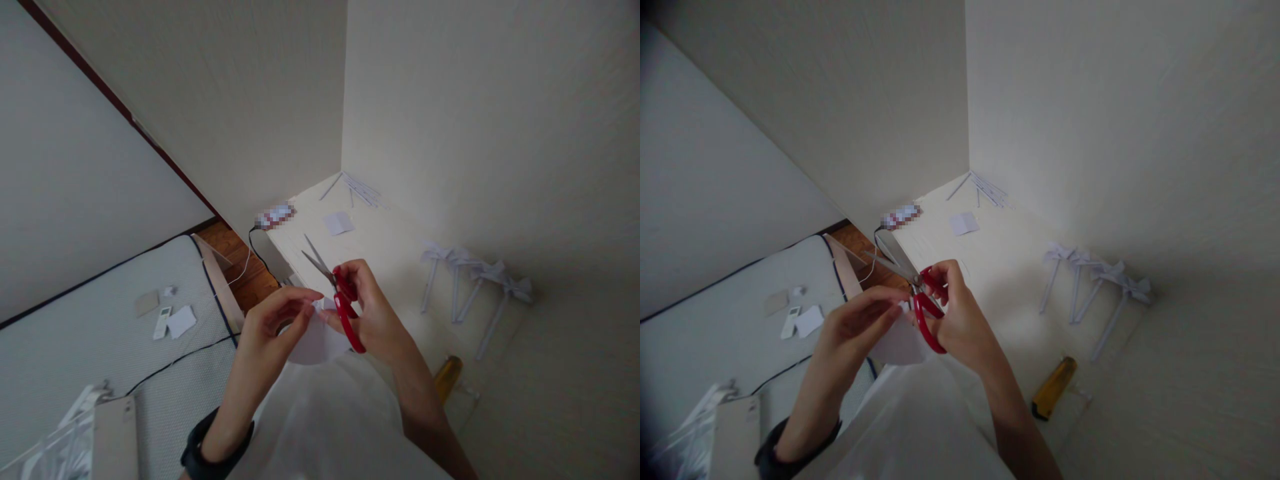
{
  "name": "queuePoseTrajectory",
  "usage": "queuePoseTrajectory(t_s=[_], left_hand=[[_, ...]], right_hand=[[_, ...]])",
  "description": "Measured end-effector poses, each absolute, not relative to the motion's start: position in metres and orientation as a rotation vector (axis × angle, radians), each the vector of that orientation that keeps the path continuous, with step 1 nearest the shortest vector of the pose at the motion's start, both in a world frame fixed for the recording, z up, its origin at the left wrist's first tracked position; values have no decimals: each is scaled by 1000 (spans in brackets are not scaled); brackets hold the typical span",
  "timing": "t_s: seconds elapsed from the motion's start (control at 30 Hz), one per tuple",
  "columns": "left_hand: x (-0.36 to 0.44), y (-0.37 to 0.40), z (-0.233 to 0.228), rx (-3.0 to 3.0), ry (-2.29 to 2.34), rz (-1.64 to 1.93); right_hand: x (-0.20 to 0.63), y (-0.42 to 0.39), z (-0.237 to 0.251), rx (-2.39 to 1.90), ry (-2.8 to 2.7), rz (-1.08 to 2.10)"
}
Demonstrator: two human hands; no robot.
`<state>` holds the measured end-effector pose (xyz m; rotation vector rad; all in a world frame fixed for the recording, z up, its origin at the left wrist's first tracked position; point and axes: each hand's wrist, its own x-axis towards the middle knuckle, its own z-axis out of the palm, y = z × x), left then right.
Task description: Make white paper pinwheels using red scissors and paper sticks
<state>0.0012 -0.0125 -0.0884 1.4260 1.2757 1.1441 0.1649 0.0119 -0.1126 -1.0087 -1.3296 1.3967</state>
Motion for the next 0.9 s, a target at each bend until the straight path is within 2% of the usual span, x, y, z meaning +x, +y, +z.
queuePoseTrajectory(t_s=[0.57, 0.73, 0.9], left_hand=[[2, -12, -91, 1168, 1229, 1161], [-6, -11, -94, 1104, 1309, 1263], [-11, -13, -90, 938, 1390, 1395]], right_hand=[[168, 10, -114, -926, -1345, 1507], [176, 16, -115, -917, -1258, 1596], [184, 21, -119, -851, -1179, 1529]])
